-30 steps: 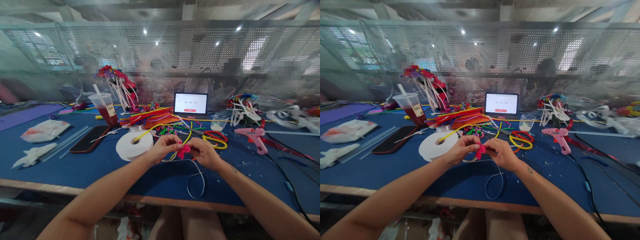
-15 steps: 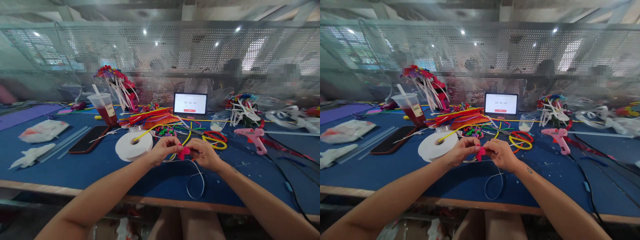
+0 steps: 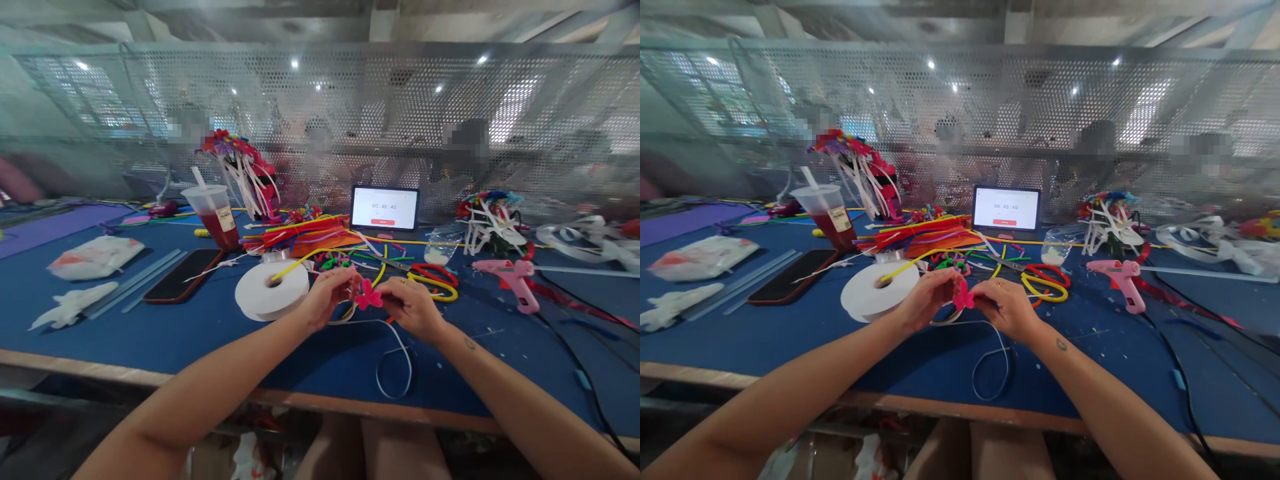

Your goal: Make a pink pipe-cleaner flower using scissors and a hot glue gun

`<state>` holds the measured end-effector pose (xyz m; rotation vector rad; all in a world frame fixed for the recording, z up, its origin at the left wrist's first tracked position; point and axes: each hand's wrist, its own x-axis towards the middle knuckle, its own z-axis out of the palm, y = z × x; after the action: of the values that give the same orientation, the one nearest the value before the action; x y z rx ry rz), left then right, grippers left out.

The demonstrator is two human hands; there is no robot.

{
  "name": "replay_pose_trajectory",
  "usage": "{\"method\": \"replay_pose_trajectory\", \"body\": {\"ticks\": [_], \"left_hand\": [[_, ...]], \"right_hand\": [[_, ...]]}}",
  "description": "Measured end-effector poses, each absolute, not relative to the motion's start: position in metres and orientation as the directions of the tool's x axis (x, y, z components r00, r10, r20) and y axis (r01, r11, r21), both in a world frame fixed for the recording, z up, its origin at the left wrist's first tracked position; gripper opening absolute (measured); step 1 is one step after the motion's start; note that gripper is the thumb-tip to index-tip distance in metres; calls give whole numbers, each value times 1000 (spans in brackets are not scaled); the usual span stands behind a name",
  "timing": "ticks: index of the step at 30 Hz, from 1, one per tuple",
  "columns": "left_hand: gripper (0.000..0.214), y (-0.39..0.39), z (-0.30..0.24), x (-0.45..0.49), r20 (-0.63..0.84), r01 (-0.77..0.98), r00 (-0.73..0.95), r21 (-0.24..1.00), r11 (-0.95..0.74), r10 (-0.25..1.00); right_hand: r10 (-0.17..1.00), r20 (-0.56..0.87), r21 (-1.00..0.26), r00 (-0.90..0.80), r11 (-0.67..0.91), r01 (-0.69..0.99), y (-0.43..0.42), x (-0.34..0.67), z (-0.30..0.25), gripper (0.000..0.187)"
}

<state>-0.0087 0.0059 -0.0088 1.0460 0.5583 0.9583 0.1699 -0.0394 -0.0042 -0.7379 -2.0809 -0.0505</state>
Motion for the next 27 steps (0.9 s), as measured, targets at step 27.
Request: {"method": "replay_pose_trajectory", "body": {"ticks": [27], "left_hand": [[23, 5, -11, -7, 49, -313, 492, 942, 123, 869]], "right_hand": [[597, 799, -499, -74, 726, 473, -43, 177, 2, 8]]}}
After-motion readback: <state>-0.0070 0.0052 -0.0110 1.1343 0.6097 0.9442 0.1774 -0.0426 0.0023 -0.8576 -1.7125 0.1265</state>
